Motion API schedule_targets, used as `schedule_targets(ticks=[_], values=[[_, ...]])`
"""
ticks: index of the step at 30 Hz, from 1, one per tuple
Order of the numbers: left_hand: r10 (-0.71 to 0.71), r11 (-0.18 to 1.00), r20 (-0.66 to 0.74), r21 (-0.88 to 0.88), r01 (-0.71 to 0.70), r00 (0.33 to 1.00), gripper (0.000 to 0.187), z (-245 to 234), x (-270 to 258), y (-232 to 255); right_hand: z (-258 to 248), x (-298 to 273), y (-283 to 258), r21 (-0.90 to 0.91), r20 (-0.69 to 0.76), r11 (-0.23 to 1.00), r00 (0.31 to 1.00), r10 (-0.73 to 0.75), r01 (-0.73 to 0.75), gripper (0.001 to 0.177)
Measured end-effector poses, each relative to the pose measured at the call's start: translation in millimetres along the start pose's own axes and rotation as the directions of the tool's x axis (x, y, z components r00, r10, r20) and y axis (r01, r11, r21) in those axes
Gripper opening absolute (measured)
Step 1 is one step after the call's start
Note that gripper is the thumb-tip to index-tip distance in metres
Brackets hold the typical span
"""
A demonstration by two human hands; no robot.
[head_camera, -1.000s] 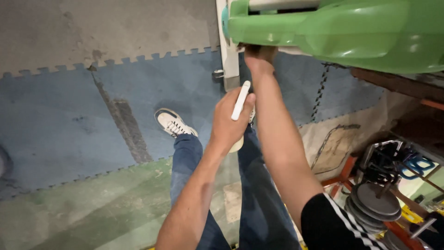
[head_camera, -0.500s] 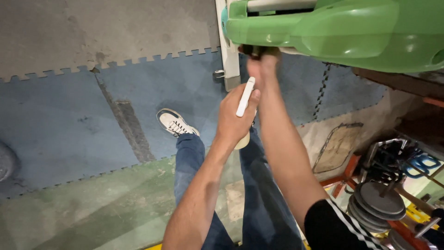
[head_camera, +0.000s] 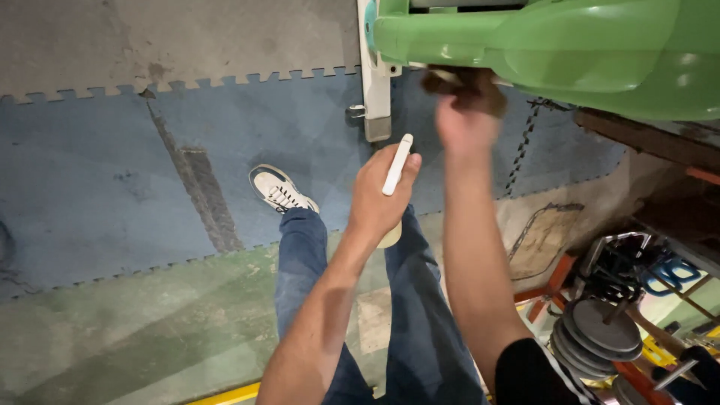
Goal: Cleaning a piece of gym equipment using a spray bottle and a cloth.
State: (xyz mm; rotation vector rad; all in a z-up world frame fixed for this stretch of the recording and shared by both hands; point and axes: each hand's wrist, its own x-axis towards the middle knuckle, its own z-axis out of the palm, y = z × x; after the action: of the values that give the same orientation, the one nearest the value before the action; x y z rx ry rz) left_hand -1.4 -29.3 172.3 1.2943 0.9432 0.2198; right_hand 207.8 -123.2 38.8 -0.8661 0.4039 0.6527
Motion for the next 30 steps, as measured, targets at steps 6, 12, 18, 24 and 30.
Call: schedule_targets(ticks=[6, 12, 18, 24, 30], values=[[0.047, 0.999, -0.018, -0.016, -0.047, 0.999, 0.034, 0.7, 0.0, 8.0, 21.6, -12.6, 9.3, 0.029, 0.084, 0.999, 0.996, -0.021, 0.018, 0.029], [0.082, 0.995, -0.049, -0.057, -0.084, 0.995, 0.03, -5.7, 5.0, 5.7, -78.7, 109.3, 95.3, -0.047, -0.175, 0.994, 0.981, 0.085, -0.095, 0.017], [0.001, 1.0, -0.038, -0.027, -0.002, 0.999, 0.028, -16.3, -7.2, 6.8, -84.4, 127.4, 108.0, -0.135, -0.126, 0.983, 0.986, 0.109, -0.126, 0.026], [-0.003, 0.998, -0.07, -0.057, -0.001, 0.998, 0.029, -10.7, -21.6, 8.1, -62.2, 63.3, 42.3, -0.122, -0.111, 0.99, 0.992, 0.051, -0.065, 0.022], [-0.002, 0.995, -0.1, -0.096, -0.008, 0.995, 0.031, 4.4, -31.3, 14.1, -35.1, -47.2, -27.2, -0.572, -0.095, 0.817, 0.983, -0.158, 0.076, 0.034]])
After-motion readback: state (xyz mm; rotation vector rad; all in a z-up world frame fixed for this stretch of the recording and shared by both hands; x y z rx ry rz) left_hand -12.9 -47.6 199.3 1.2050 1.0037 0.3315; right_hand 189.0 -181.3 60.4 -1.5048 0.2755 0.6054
